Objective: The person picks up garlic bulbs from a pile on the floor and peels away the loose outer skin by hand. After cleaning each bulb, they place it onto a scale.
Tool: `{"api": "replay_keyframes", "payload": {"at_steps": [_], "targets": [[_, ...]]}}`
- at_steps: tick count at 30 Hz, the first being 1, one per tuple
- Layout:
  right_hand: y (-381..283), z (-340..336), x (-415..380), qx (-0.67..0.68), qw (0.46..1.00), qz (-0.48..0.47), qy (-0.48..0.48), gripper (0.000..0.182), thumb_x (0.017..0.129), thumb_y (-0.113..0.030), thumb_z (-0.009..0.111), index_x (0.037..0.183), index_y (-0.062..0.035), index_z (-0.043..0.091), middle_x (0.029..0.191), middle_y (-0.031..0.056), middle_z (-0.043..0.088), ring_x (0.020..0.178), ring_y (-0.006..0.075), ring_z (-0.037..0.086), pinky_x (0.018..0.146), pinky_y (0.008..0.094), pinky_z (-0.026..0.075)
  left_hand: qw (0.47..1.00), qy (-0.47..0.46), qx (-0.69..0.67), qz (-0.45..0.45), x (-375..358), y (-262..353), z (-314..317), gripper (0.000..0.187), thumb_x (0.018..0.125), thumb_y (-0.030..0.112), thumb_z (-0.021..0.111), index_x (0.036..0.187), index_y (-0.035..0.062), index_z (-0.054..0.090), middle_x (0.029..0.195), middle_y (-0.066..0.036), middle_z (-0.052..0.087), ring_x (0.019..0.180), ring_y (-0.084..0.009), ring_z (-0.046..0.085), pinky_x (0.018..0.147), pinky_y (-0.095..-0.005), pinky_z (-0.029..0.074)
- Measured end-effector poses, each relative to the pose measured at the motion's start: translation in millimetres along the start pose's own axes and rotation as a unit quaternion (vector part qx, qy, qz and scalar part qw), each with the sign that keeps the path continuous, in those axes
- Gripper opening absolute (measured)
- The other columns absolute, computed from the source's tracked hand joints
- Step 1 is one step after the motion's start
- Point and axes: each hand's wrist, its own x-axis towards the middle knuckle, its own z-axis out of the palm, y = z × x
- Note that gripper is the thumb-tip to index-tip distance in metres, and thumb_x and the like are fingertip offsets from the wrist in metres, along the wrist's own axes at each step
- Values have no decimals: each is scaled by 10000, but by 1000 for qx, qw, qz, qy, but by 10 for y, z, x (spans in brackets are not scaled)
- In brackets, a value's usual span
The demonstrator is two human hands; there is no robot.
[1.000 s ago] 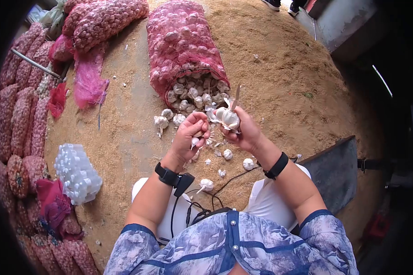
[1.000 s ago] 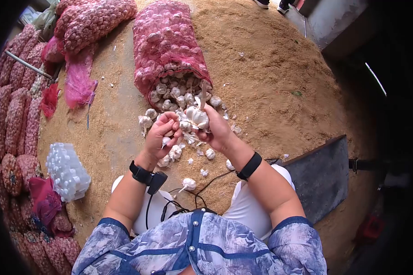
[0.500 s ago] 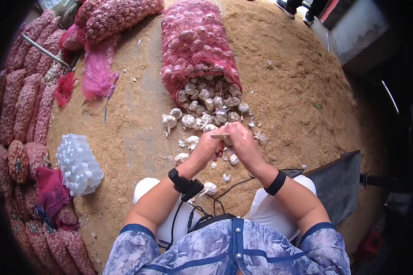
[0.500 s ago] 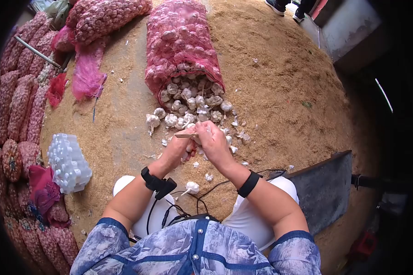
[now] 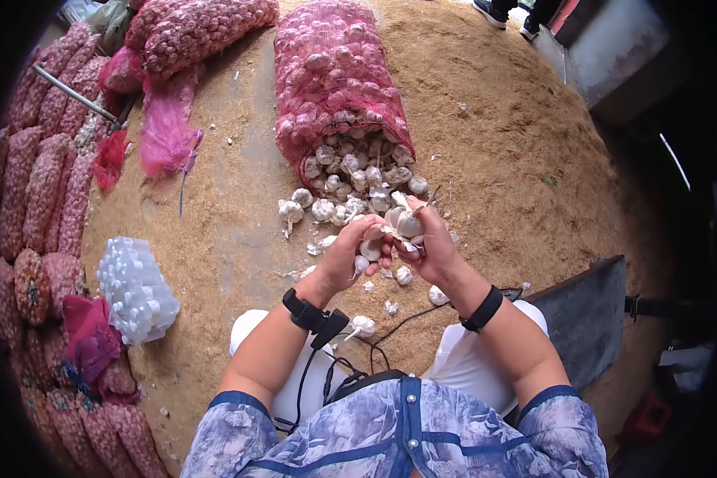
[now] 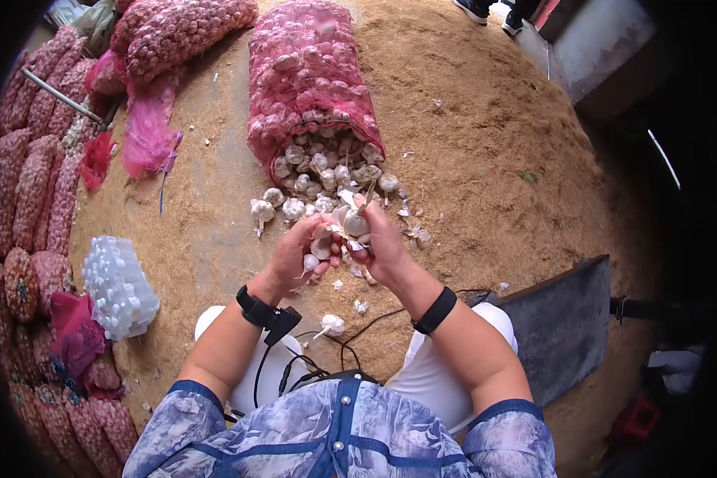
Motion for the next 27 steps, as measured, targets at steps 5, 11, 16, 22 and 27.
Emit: {"api": "replay_keyframes", "payload": {"at_steps": [5, 11, 16, 22, 27], "targets": [[46, -238, 43, 49, 991, 109, -55, 518, 922, -623, 473, 875, -118, 580, 607, 13, 543, 388, 62, 383, 346, 183, 249, 997, 0, -2, -82, 1, -43, -83, 207, 928, 231, 561, 995, 35, 552, 824, -67, 583, 681, -154, 618, 406, -168, 412], [-35, -258, 80, 92, 990, 102, 24, 551, 925, -638, 458, 883, -101, 573, 608, 13, 510, 431, 71, 411, 365, 187, 269, 984, -61, -145, -88, 26, 1, -139, 109, 895, 154, 555, 898, 48, 531, 809, -59, 475, 777, -193, 533, 406, -169, 398], [-27, -193, 24, -25, 995, 62, 72, 548, 935, -636, 445, 928, -108, 593, 697, 1, 555, 524, 75, 490, 400, 203, 286, 996, 10, -74, -45, 34, 25, -130, 186, 937, 243, 601, 946, 58, 601, 782, -31, 549, 712, -159, 619, 403, -166, 412], [51, -117, -16, -162, 984, -69, 37, 464, 965, -545, 471, 908, -102, 596, 711, -38, 549, 577, 60, 485, 451, 240, 326, 995, 45, -11, -84, 13, 58, -130, 366, 982, 396, 531, 862, 55, 588, 759, -31, 546, 629, -137, 598, 349, -148, 343], [135, -129, 1, -403, 879, -248, 60, 419, 972, -476, 512, 955, -70, 617, 686, 62, 617, 590, 201, 597, 547, 334, 454, 983, 62, 145, -98, -4, 21, -53, 454, 901, 554, 597, 818, 109, 573, 741, 9, 574, 543, -86, 579, 371, -170, 345]]}}
